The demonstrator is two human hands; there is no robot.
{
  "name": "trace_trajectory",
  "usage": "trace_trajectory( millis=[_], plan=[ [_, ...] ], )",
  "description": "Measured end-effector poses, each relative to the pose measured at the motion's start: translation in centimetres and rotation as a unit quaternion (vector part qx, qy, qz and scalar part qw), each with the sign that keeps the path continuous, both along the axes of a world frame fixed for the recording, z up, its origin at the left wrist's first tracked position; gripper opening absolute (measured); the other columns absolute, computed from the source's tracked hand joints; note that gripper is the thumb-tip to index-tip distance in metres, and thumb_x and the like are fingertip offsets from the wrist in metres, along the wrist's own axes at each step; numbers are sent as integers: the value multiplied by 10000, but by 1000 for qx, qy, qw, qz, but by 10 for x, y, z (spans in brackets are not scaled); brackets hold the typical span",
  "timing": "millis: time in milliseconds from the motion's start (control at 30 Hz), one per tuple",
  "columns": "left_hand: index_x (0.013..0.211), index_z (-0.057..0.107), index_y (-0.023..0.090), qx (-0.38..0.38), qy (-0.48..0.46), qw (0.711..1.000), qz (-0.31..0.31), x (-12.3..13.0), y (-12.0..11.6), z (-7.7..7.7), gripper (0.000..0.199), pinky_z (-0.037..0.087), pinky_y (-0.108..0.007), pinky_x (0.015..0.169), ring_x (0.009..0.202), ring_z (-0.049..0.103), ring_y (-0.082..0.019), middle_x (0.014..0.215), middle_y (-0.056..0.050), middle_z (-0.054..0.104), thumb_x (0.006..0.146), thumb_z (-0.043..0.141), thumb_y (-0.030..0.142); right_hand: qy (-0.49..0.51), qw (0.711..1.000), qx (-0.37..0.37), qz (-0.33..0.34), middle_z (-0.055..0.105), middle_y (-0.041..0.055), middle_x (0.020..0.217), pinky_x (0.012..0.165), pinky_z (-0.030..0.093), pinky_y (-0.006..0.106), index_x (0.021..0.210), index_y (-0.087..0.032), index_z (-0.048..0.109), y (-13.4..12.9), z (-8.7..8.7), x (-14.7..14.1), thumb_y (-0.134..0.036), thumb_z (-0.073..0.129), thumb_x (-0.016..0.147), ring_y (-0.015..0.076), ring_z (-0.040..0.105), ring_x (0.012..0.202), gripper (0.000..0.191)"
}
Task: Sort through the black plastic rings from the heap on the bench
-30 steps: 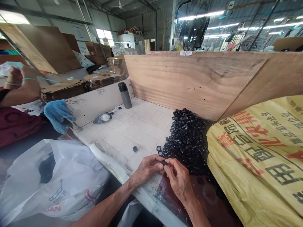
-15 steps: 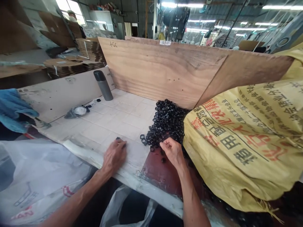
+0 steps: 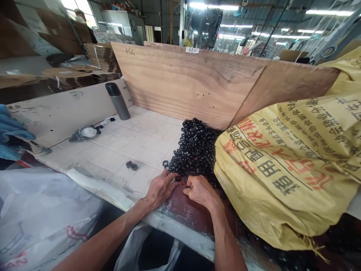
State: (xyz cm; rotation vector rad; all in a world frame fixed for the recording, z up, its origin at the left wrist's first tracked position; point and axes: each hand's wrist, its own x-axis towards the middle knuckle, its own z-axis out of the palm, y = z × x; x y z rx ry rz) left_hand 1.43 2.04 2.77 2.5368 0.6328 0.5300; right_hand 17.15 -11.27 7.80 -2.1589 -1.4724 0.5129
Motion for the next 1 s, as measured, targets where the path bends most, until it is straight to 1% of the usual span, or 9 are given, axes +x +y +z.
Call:
trace_trajectory(
  millis=[167, 267, 333, 500, 600, 667, 800, 900, 1000],
  plan=[
    [1080, 658, 239, 12, -18, 999, -24, 1, 0, -3, 194, 537, -280, 757, 920, 661, -187, 1150, -62, 637, 955, 512, 213, 93, 993, 58, -31, 709, -3, 692, 617, 459, 236, 888, -191, 685, 8, -2, -5, -255, 591, 861, 154, 648, 639, 117],
    [1042, 650, 211, 14, -52, 997, -59, 0, 0, -2, 186, 533, -328, 881, 1030, 647, -213, 1201, -73, 664, 950, 495, 164, 110, 989, 96, -21, 752, 47, 922, 769, 519, 274, 1010, -183, 718, 14, -6, -10, -202, 592, 846, 187, 695, 824, 208],
    [1005, 639, 202, -1, -62, 996, -60, 0, 1, -1, 148, 531, -358, 892, 1042, 635, -232, 1154, -78, 682, 926, 526, 148, 107, 988, 110, -12, 738, 66, 1039, 855, 519, 301, 1013, -188, 733, 18, -10, -13, -154, 590, 822, 203, 691, 924, 241],
    [994, 567, 212, -130, -111, 985, -17, -4, 5, 4, 140, 536, -365, 831, 909, 640, -215, 976, -43, 657, 868, 617, 176, 164, 979, 111, -48, 733, 53, 1028, 817, 543, 315, 1060, -200, 687, 22, -18, -15, -176, 610, 821, 201, 696, 887, 252],
    [1047, 511, 217, -264, -168, 950, -12, -5, 6, 4, 197, 552, -343, 819, 855, 660, -177, 988, -29, 629, 876, 609, 210, 224, 965, 116, -75, 732, 27, 902, 753, 552, 298, 1025, -199, 662, 22, -19, -15, -228, 642, 823, 193, 699, 818, 205],
    [1049, 502, 212, -326, -201, 923, -29, -5, 6, 4, 203, 556, -331, 838, 901, 666, -175, 1001, -32, 614, 873, 601, 199, 231, 961, 138, -68, 731, 29, 934, 790, 549, 304, 1014, -209, 684, 23, -19, -16, -240, 639, 834, 195, 695, 862, 188],
    [1062, 525, 201, -348, -217, 911, -42, -4, 5, 4, 237, 554, -327, 829, 881, 657, -171, 985, -36, 617, 848, 622, 174, 211, 958, 192, -40, 706, 52, 1109, 888, 535, 317, 1048, -233, 727, 24, -16, -19, -245, 617, 865, 207, 667, 1023, 214],
    [1076, 543, 198, -362, -214, 907, -30, -4, 5, 2, 269, 545, -315, 794, 826, 648, -160, 964, -30, 630, 831, 652, 179, 225, 953, 193, -54, 723, 43, 1036, 831, 553, 303, 1085, -226, 703, 25, -14, -21, -251, 658, 845, 191, 687, 909, 245],
    [1060, 565, 194, -418, -227, 879, -31, -3, 5, 1, 289, 533, -293, 772, 811, 642, -152, 945, -21, 643, 807, 704, 210, 203, 958, 194, -58, 728, 24, 941, 767, 546, 286, 995, -223, 715, 25, -14, -21, -254, 667, 844, 179, 677, 821, 162]
  ],
)
